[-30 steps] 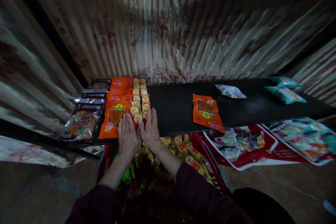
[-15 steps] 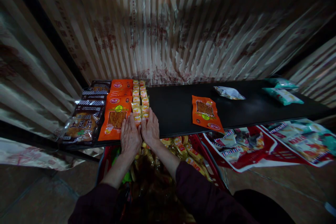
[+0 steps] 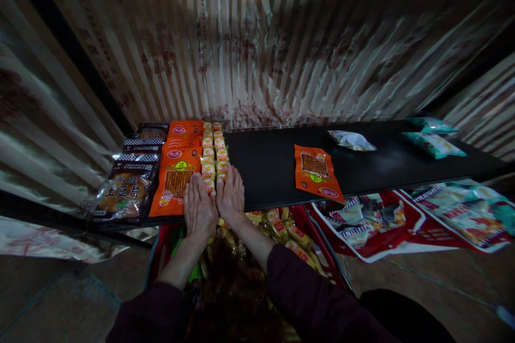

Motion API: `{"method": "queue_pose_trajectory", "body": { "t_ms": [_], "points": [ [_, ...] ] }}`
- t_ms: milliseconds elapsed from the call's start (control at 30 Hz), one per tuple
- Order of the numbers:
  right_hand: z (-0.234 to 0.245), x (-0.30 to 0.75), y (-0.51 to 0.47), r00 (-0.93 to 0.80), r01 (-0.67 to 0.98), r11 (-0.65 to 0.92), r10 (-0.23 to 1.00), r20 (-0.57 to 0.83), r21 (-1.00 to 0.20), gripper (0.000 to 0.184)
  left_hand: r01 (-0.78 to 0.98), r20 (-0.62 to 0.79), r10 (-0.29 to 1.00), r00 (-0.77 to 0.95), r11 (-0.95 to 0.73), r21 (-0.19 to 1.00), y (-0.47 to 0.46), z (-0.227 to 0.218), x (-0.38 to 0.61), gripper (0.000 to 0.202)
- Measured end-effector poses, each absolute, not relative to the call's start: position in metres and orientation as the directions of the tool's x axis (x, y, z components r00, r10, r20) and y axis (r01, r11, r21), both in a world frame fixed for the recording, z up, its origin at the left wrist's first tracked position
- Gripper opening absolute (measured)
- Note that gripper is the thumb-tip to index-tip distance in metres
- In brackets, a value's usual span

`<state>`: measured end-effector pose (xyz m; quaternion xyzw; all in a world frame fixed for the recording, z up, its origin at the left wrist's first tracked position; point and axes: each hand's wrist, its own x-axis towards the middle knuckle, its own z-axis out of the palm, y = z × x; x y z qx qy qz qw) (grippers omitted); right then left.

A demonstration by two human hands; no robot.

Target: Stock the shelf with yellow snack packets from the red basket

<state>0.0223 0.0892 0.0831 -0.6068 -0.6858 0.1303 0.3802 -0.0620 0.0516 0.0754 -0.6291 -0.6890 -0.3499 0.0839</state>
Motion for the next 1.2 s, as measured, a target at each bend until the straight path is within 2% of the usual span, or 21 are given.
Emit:
{"method": "queue_pose_trajectory", "body": {
  "t_ms": [167, 700, 1000, 1200],
  "points": [
    [0.087, 0.027, 0.093, -0.017, 0.741, 0.27, 0.923, 0.385, -0.615, 0.052, 0.934, 0.537, 0.825, -0.175, -0.033, 0.355, 0.05, 0.078, -0.061, 0.059],
    [0.093, 0.034, 0.1, -0.078, 0.812, 0.236, 0.95, 0.301, -0.534, 0.055, 0.949, 0.525, 0.836, -0.162, -0.015, 0.316, 0.044, 0.076, -0.057, 0.061],
    [0.092, 0.045, 0.085, -0.055, 0.78, 0.228, 0.952, 0.3, -0.582, 0.059, 0.942, 0.528, 0.825, -0.203, 0.017, 0.336, 0.039, 0.075, -0.053, 0.063],
    [0.085, 0.064, 0.064, -0.097, 0.708, 0.306, 0.935, 0.342, -0.636, 0.056, 0.928, 0.558, 0.805, -0.202, -0.024, 0.371, 0.035, 0.078, -0.053, 0.063]
  ]
}}
